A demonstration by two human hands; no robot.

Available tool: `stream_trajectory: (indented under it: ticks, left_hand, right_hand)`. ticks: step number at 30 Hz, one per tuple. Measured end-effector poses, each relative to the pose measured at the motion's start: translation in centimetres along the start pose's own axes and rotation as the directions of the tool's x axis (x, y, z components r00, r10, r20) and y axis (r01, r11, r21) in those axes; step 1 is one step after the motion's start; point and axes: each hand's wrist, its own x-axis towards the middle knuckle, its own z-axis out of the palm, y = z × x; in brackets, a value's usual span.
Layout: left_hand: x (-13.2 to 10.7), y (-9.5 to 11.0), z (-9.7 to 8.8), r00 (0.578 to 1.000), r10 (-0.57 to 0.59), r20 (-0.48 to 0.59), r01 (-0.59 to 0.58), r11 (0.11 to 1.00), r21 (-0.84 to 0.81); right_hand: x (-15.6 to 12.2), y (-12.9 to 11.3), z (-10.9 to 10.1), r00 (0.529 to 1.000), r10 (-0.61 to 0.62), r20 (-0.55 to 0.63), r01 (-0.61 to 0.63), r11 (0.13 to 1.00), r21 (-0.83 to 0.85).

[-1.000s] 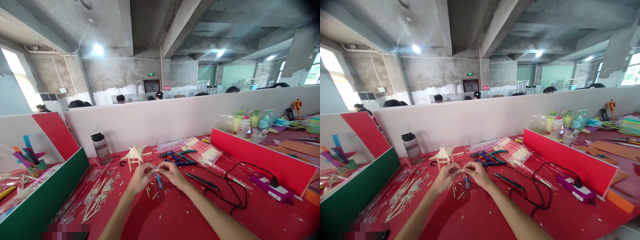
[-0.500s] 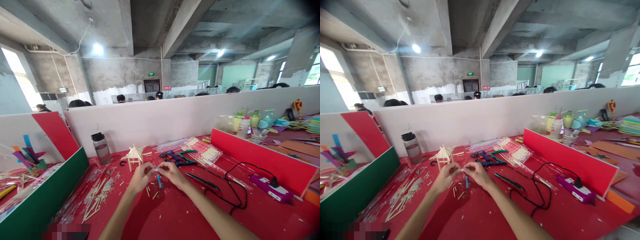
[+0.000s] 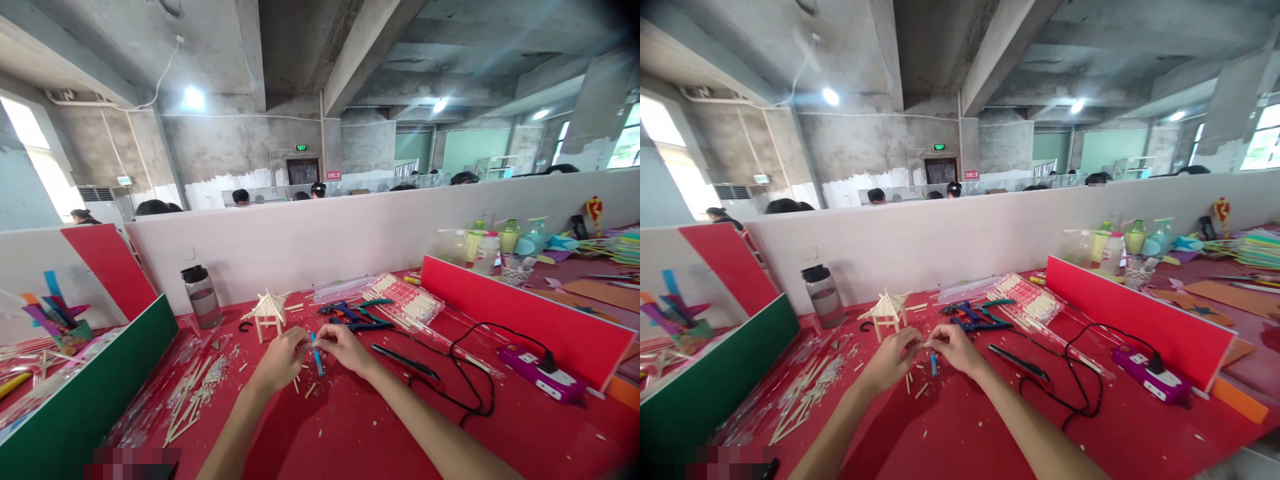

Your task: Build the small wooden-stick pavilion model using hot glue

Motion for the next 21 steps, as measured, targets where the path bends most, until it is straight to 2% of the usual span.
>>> stream_trajectory:
  ticks: [4,10,21]
  left_hand:
    - [-0.07,0.1,-0.24,0.999,0.022,0.027,-0.022,1.0,0.005]
    - [-0.1,0.01,-0.58,0.999,-0.002,0.05,0.004,0.999,-0.036]
    - [-0.1,-0.51,-0.43,0.999,-0.006,0.035,0.007,0.999,-0.032]
  right_hand:
    - [0.01,0.02,0.05,1.0,-0.028,-0.011,0.028,1.0,-0.009]
    - [-0.09,-0.27,0.37,0.999,-0.027,-0.027,0.026,0.999,-0.022]
    - [-0.26,-0.38,0.34,0.999,-0.043,-0.001,0.042,0.998,-0.051]
